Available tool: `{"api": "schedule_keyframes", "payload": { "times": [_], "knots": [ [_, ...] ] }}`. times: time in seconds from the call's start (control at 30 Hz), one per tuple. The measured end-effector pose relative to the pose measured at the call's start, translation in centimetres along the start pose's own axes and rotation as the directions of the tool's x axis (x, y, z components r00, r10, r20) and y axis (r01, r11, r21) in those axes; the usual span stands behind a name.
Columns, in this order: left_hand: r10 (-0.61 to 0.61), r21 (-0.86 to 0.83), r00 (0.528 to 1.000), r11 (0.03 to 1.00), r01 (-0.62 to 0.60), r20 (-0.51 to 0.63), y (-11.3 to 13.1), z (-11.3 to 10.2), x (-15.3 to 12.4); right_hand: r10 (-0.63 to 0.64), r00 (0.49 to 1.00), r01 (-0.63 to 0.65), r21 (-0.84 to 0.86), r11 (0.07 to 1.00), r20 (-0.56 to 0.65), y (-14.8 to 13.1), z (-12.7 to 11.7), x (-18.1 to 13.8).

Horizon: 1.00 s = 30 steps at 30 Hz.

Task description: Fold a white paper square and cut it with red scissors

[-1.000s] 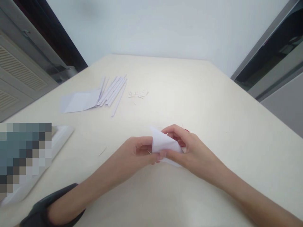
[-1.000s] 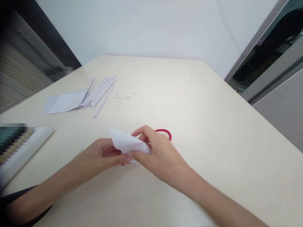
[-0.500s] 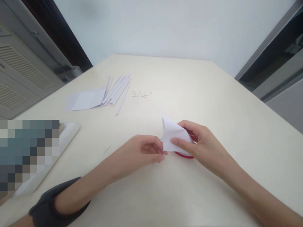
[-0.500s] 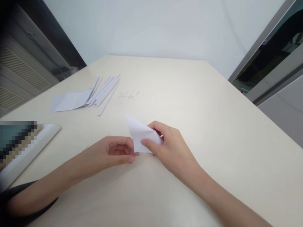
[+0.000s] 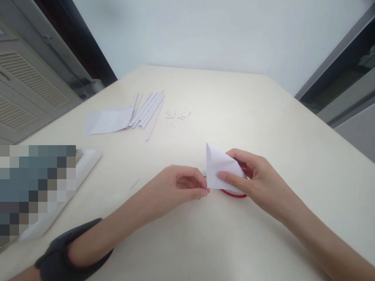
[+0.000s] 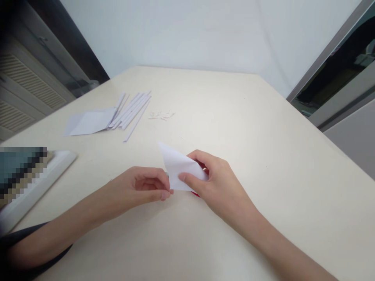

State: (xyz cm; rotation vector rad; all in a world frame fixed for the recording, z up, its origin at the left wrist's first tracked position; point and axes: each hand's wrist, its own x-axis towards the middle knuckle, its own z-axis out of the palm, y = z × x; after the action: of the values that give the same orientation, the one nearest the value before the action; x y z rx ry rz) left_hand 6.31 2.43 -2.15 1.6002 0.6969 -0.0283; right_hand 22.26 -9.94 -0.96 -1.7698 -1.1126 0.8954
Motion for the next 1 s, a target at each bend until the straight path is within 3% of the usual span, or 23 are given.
{"api": "schedule_keyframes", "payload": {
  "times": [0.37, 1.0],
  "knots": [
    [0.026, 0.072, 0.997, 0.997, -0.020, -0.076, -0.1, -0.3, 0.0, 0.094, 0.996, -0.094, 0.144, 0.985, 0.003, -0.3, -0.2, 0.2],
    [0.007, -0.042, 1.000, 0.999, -0.008, -0.017, -0.6, 0.0, -0.2, 0.131, 0.991, -0.136, 0.234, 0.963, 0.037, -0.2, 0.3, 0.0]
  ]
}}
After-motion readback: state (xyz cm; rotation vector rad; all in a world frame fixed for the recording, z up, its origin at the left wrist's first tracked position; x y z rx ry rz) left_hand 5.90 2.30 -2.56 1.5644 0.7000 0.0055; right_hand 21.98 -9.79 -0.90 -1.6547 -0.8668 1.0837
